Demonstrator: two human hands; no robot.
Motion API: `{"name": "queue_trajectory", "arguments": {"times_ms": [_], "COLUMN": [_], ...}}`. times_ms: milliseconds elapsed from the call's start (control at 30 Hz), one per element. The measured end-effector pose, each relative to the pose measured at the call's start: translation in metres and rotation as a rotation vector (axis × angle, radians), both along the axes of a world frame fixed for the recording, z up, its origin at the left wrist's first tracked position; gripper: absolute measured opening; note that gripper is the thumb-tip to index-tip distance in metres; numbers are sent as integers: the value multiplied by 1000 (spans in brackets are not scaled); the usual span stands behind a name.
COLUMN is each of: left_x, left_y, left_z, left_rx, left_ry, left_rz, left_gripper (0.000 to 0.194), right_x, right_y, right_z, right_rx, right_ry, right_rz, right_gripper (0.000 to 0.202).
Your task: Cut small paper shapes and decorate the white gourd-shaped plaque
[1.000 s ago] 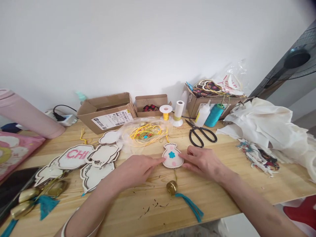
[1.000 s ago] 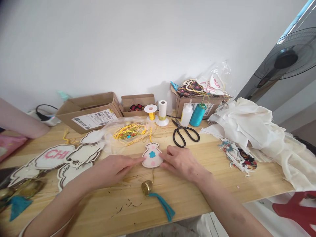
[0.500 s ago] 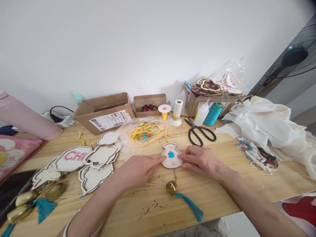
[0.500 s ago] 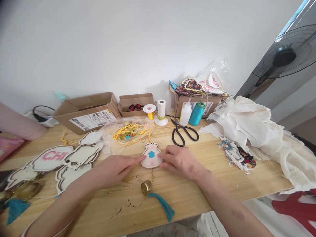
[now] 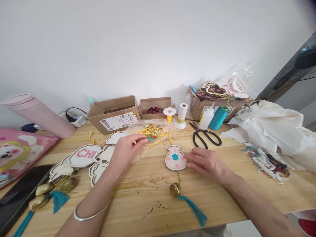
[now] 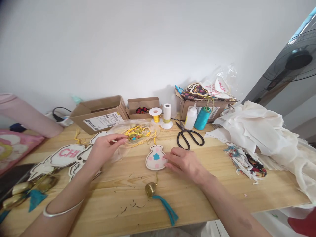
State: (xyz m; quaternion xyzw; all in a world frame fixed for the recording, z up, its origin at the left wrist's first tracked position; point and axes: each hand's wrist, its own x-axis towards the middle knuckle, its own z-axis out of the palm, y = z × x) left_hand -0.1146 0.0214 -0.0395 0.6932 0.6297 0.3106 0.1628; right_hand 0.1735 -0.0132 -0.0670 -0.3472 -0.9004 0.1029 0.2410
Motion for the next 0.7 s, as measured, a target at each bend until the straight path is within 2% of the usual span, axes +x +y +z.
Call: {"name": "queue_trajectory", "arguments": {"times_ms": [200,433,533,700], "left_x": [-10,0,4,4], "left_y": [17,24,25,25], "left_z": [-18,-23,-23,-25], "left_rx": [18,89,87,97], "left_ry": [-3,98,108,110], "left_rz": [40,6,7,14], "left_gripper": [30,28,27,28], "right_x": [-1,-5,-16,-42], "right_y": [-1,-1,2,17], "right_z": [3,5,17,40], "right_rx": [38,79,81,-65], "right_ry": [33,55,-54,-341], "right_rz": [7,-15,-60,-133], "right_gripper": [30,28,19,13]}}
